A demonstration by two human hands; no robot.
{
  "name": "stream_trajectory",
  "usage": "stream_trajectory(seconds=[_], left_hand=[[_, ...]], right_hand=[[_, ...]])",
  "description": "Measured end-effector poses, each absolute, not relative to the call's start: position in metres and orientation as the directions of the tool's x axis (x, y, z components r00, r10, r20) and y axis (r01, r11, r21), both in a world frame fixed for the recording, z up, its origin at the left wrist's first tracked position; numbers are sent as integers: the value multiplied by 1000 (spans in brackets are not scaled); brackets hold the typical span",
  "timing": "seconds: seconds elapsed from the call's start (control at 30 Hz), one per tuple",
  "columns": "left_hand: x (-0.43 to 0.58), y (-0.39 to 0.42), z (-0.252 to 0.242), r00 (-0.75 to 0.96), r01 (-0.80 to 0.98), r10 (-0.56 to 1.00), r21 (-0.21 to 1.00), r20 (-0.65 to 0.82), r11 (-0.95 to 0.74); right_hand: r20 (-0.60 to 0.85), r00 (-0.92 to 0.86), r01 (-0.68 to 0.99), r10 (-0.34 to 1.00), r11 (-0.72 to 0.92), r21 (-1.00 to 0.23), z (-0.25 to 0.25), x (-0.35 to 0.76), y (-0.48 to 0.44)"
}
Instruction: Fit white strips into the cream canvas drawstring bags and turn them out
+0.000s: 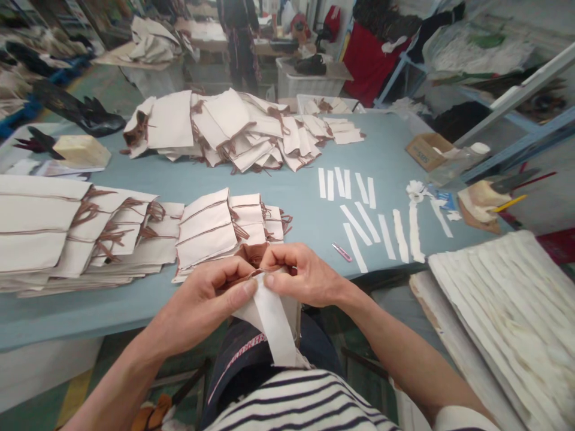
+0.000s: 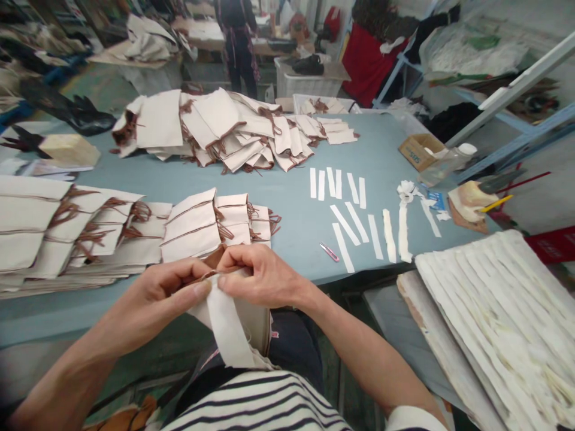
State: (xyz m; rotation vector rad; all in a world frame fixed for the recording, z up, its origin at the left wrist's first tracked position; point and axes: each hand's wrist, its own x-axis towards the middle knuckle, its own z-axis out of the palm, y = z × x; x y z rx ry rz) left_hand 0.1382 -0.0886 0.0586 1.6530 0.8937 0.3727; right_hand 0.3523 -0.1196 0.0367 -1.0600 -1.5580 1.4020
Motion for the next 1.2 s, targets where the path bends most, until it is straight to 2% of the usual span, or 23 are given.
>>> stream_trajectory(seconds=[0.27, 0.5, 0.73, 0.93, 1.07, 1.2], left_hand=[[145, -94, 62, 605, 337, 793, 926, -74, -171], [150, -94, 61, 561, 362, 827, 910, -40, -201], [142, -98, 54, 573, 326, 819, 923, -20, -206], [135, -98, 52, 574, 346, 819, 899, 23, -268], [138, -96, 53, 552, 350, 825, 866, 118, -358], [140, -97, 51, 569, 351, 777, 774, 271, -527]], right_hand=[[61, -326, 178, 943, 125, -976, 40, 357, -118], [76, -308, 204, 948, 144, -968, 38, 356, -116], [16, -407, 28, 913, 30, -999, 30, 358, -109], [9, -481, -47, 877, -15, -999, 27, 361, -105], [3, -481, -57, 877, -28, -998, 27, 361, -102], [6, -424, 1, 906, 6, -1000, 30, 356, -105]])
